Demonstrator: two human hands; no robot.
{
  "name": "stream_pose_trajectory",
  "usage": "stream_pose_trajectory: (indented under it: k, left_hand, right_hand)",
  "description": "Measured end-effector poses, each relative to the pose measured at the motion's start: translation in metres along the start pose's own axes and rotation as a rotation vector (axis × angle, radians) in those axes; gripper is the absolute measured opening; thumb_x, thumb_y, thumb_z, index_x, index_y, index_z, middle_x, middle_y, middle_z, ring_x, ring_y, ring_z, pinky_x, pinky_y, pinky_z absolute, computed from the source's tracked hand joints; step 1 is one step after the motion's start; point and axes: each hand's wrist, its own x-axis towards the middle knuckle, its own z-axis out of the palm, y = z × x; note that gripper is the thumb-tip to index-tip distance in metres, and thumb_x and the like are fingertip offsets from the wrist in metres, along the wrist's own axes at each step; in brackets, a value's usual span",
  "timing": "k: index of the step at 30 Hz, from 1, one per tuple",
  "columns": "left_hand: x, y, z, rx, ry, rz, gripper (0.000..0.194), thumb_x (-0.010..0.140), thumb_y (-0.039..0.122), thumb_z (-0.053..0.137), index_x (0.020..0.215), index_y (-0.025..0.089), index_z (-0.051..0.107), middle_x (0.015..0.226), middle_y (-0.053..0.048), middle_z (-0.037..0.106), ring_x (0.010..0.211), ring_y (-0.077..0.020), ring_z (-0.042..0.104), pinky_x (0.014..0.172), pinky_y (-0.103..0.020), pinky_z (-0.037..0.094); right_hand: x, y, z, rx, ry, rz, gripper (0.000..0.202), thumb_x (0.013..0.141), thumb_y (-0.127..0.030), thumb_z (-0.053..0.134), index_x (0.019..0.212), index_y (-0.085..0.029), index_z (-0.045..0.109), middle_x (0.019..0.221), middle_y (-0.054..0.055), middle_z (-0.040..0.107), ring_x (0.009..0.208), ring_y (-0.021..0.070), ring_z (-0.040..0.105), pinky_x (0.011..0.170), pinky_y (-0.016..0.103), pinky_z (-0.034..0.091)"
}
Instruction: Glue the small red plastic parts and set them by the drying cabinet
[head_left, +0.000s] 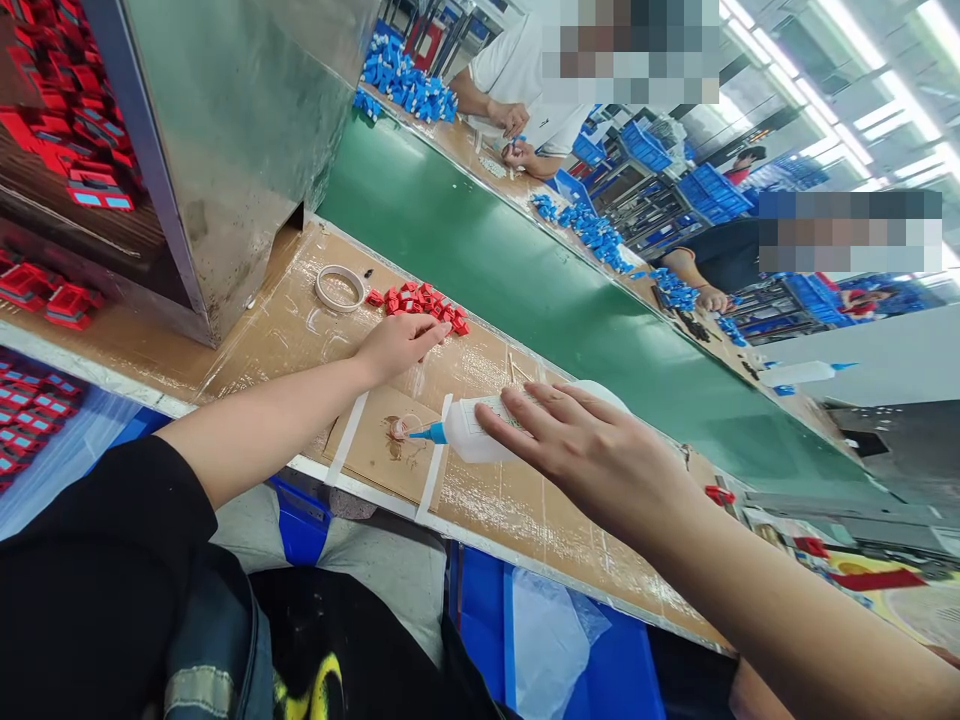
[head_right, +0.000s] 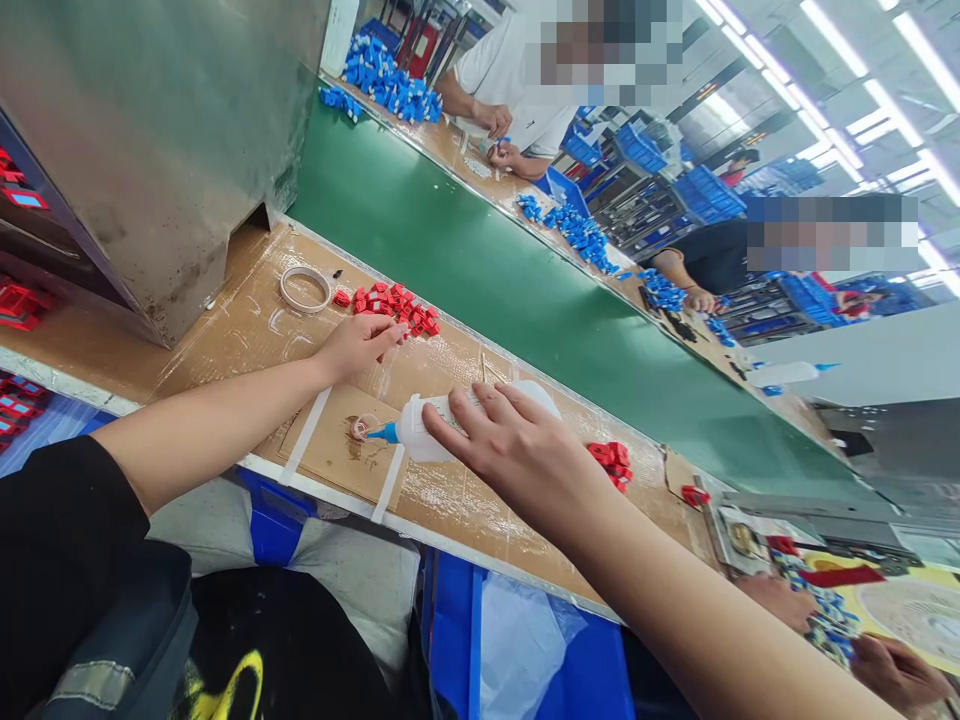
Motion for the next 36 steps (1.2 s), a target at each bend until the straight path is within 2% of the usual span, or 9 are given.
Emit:
stream_pose_trajectory:
  k: [7, 12, 21, 36]
  left_hand:
    - [0.001, 0.001, 0.0, 0.007, -0.007, 0.005, 0.045, 0.101, 0.05, 0.046, 0.077, 0.016, 0.063, 0.061, 0.001, 0.058, 0.061, -0.0128, 0.053, 0.063, -0.03, 0.034]
    - [0.0, 0.001, 0.0, 0.037, 0.038, -0.008, 0.047, 0.101, 0.05, 0.047, 0.069, 0.016, 0.057, 0.06, 0.002, 0.057, 0.059, -0.0121, 0.052, 0.061, -0.03, 0.033]
    - [-0.001, 0.001, 0.0, 0.027, 0.028, -0.041, 0.046, 0.1, 0.052, 0.047, 0.073, 0.017, 0.059, 0.061, 0.002, 0.057, 0.061, -0.013, 0.052, 0.062, -0.03, 0.032]
    - [0.0, 0.0, 0.0, 0.047, 0.019, -0.013, 0.045, 0.101, 0.051, 0.046, 0.072, 0.017, 0.057, 0.061, 0.002, 0.057, 0.061, -0.013, 0.052, 0.062, -0.03, 0.032]
  right_hand:
    - [-0.002, 0.0, 0.004, 0.018, 0.013, -0.007, 0.036, 0.1, 0.002, 0.044, 0.129, -0.012, 0.058, 0.126, 0.018, 0.057, 0.117, 0.037, 0.054, 0.096, 0.048, 0.049]
    - [-0.001, 0.0, 0.005, 0.012, 0.016, -0.005, 0.033, 0.1, 0.0, 0.046, 0.129, -0.012, 0.058, 0.125, 0.017, 0.058, 0.114, 0.0355, 0.055, 0.097, 0.047, 0.049]
    - [-0.005, -0.001, 0.011, 0.024, 0.007, 0.005, 0.037, 0.101, 0.002, 0.044, 0.132, -0.013, 0.056, 0.128, 0.017, 0.056, 0.117, 0.0345, 0.054, 0.096, 0.046, 0.049]
    - [-0.01, 0.0, 0.019, 0.068, 0.041, 0.026, 0.037, 0.102, 0.003, 0.044, 0.131, -0.014, 0.058, 0.13, 0.015, 0.058, 0.118, 0.0332, 0.055, 0.096, 0.045, 0.048]
